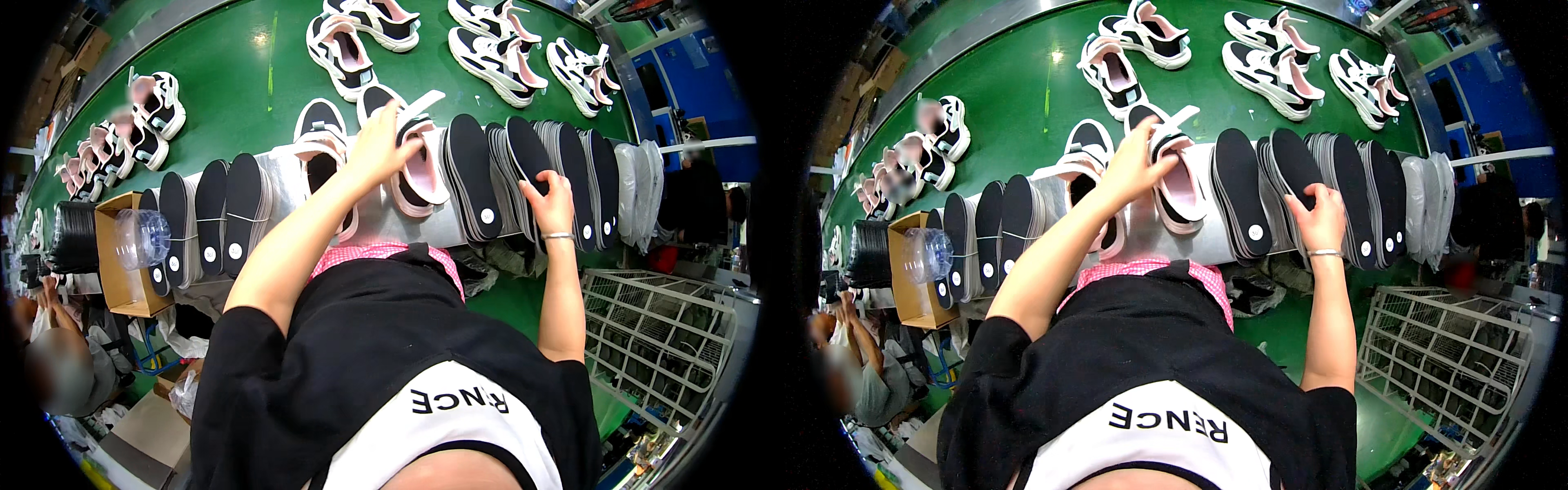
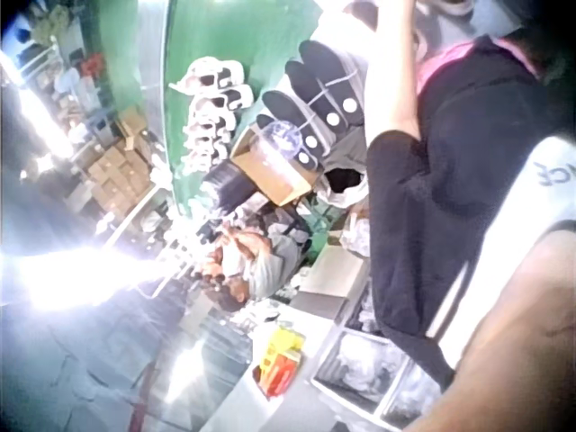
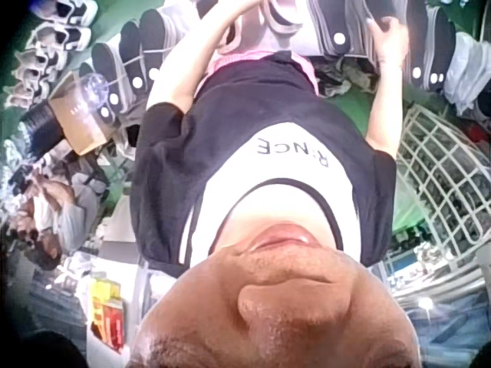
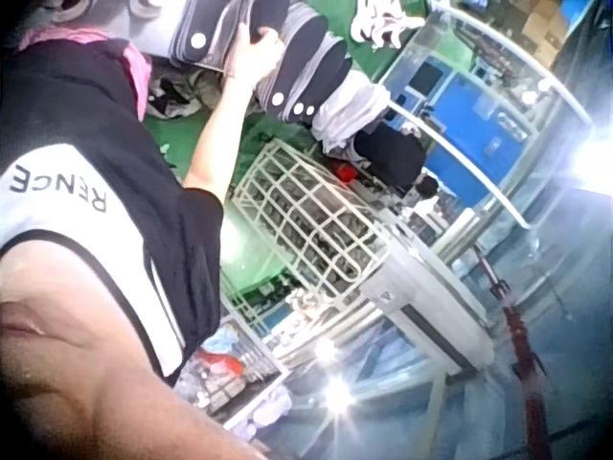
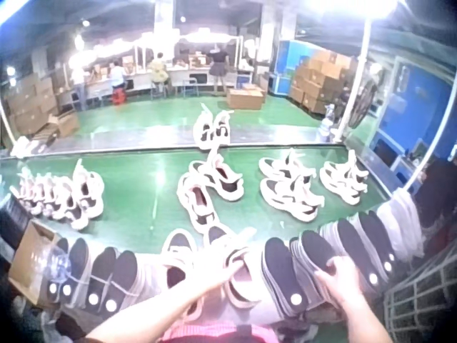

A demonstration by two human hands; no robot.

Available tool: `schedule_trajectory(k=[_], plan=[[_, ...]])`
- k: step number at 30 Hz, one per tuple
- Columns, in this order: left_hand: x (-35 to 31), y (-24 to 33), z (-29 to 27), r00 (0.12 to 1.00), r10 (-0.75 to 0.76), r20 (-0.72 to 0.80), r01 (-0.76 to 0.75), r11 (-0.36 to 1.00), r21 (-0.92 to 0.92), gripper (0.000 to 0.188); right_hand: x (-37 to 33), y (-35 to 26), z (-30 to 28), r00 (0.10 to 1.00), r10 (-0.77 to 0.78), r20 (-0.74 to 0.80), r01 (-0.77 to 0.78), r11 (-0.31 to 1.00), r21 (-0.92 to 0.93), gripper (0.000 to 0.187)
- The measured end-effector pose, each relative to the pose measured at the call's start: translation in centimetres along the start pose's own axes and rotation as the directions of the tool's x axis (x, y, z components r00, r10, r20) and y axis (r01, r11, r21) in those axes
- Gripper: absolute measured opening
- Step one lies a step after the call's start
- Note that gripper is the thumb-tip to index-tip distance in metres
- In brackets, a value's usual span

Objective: The person matches shoe outsoles with completed shoe uppers at a factory assembly line. They pick up outsoles, place them inside the corresponding shoes to check for fit or pairing, and then set them onto the conveyor belt.

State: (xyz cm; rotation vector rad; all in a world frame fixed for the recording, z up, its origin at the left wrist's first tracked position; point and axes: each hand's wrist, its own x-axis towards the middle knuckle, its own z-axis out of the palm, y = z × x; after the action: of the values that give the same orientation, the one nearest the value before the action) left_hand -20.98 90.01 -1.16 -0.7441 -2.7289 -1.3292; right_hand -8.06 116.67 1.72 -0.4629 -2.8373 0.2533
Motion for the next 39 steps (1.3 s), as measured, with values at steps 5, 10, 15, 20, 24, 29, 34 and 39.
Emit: schedule_trajectory(k=[5,10,15,20,24,29,34,39], plan=[[0.9,-1.0,0.7,0.957,-0.288,0.039,0.29,0.938,-0.188,0.03,-0.3,-7.7,-4.6,0.632,-0.018,0.774,-0.667,0.495,0.556,0.024],[0.8,-0.7,0.8,0.94,-0.3,0.161,0.333,0.912,-0.239,0.032,1.3,-12.0,1.0,0.669,-0.19,0.718,-0.164,0.905,0.393,0.025],[0.6,-1.9,1.3,0.929,-0.271,0.251,0.335,0.904,-0.266,0.036,0.2,-15.0,4.2,0.842,-0.247,0.479,0.31,0.949,-0.054,0.018],[0.2,-1.9,1.6,0.935,-0.334,0.119,0.352,0.914,-0.199,0.029,-0.9,-14.0,-2.1,0.739,-0.172,0.651,0.371,0.911,-0.18,0.022],[0.4,-1.4,1.7,0.924,-0.338,0.181,0.37,0.909,-0.192,0.025,-0.6,-14.6,-2.4,0.723,-0.303,0.621,0.509,0.841,-0.181,0.012],[0.1,-1.2,2.5,0.937,-0.319,0.144,0.346,0.908,-0.238,0.022,0.6,-15.1,4.7,0.752,-0.312,0.581,0.487,0.856,-0.17,0.01],[-0.4,-1.6,2.5,0.932,-0.349,0.1,0.361,0.862,-0.357,0.023,0.8,-14.0,7.8,0.764,-0.304,0.569,0.434,0.895,-0.105,0.012],[-0.3,-0.9,2.1,0.933,-0.328,0.15,0.36,0.863,-0.353,0.025,2.6,-13.4,10.3,0.504,-0.066,0.861,0.376,0.914,-0.15,0.02]])
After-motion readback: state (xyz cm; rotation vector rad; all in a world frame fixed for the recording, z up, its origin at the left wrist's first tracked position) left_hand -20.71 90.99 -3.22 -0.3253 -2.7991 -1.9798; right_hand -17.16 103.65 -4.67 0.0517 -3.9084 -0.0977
